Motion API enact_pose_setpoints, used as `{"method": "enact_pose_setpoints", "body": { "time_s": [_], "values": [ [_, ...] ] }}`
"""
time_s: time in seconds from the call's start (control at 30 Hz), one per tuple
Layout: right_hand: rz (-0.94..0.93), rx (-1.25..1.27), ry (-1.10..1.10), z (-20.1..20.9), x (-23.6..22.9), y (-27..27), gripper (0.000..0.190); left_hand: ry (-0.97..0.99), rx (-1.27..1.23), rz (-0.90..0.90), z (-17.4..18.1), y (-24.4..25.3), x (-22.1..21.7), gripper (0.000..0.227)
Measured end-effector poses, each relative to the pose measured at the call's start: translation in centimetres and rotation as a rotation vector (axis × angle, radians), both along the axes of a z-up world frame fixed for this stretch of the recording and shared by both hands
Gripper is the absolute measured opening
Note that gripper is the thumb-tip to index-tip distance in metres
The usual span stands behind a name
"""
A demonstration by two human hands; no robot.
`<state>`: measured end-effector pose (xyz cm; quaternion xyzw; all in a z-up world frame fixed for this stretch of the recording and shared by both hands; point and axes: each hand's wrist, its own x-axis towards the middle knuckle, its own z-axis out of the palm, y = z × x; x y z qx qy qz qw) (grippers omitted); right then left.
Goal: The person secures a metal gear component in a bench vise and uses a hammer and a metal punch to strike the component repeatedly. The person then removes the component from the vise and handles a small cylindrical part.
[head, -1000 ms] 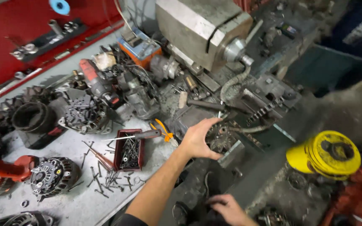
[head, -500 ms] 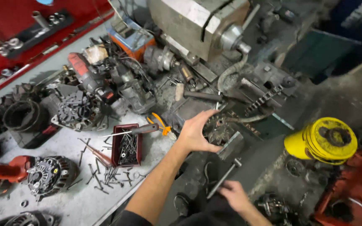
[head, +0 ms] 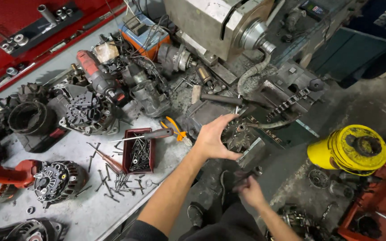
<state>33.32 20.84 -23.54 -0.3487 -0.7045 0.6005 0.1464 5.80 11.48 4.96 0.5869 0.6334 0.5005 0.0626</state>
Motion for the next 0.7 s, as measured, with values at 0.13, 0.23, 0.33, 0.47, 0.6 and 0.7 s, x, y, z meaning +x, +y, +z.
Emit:
{"method": "enact_pose_setpoints", "body": {
  "time_s": [0.13,0.23,0.33,0.47,0.6,0.7],
  "values": [
    [0.012,-0.442,-0.069,0.4,-0.3,-1.3,0.061,0.023,0.018,0.006,-0.1,-0.1,0.0,0.103],
    [-0.011,-0.476,-0.05,-0.5,-0.6,-1.1,0.048,0.017,0.01,-0.017,-0.1,0.2,-0.3,0.104],
    [-0.093,-0.493,-0.111,2.6,-2.1,-2.5,0.032,0.034,0.041,-0.043,0.2,-0.5,-0.4,0.108],
    [-0.26,-0.654,-0.269,9.8,-3.7,-4.3,0.018,0.084,0.206,0.082,0.5,-3.9,1.6,0.108],
    [-0.233,-0.754,-0.255,9.8,-2.7,-5.1,0.016,-0.207,0.134,0.455,-6.1,-9.1,7.9,0.057],
    [-0.19,-0.915,-0.278,12.2,-2.7,-5.2,0.026,-0.449,-0.383,0.576,-7.5,-10.6,11.9,0.041]
  ]
}}
